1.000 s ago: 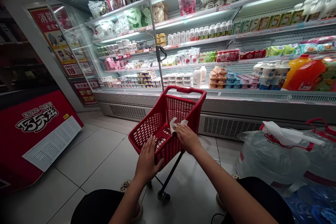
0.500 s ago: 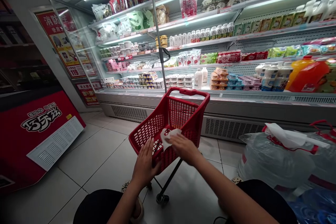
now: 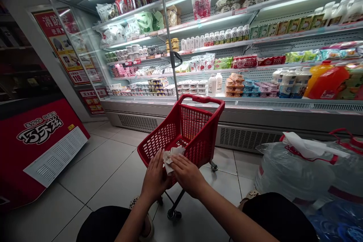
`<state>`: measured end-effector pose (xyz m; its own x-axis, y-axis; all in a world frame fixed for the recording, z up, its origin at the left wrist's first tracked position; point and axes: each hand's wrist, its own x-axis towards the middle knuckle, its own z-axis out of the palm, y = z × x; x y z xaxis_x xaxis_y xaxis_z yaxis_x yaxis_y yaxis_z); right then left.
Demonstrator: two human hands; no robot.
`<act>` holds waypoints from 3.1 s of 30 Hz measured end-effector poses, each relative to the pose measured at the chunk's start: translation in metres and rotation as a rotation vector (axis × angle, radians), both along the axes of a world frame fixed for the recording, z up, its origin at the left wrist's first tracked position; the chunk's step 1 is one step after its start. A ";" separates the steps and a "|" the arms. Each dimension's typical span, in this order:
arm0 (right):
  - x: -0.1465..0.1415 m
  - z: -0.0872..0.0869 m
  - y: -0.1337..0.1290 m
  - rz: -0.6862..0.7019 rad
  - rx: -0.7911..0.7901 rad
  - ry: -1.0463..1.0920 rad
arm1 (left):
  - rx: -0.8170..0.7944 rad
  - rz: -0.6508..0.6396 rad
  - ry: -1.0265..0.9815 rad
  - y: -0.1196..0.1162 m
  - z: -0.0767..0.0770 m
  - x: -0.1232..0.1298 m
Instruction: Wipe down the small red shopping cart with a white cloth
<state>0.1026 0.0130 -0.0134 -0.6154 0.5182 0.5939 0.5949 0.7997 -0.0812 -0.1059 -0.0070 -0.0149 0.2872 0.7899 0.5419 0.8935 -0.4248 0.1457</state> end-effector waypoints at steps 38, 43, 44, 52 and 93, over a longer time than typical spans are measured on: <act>0.066 0.004 0.065 -0.341 0.099 0.047 | -0.036 0.009 0.008 -0.004 0.000 0.006; 0.011 -0.002 0.010 -0.098 0.087 0.023 | -0.020 0.002 0.010 -0.004 0.000 0.000; 0.007 -0.001 0.005 -0.056 0.085 0.009 | -0.014 0.002 0.008 -0.005 0.000 -0.001; 0.078 0.015 0.065 -0.188 0.134 -0.076 | -0.038 -0.017 -0.008 -0.007 0.004 -0.004; 0.071 0.017 0.067 -0.189 0.156 -0.135 | -0.016 -0.006 0.010 -0.001 0.001 0.000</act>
<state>0.1741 0.0796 0.0035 -0.5957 0.5400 0.5947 0.7315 0.6705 0.1240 -0.1055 -0.0080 -0.0134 0.2975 0.7964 0.5265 0.8923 -0.4281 0.1434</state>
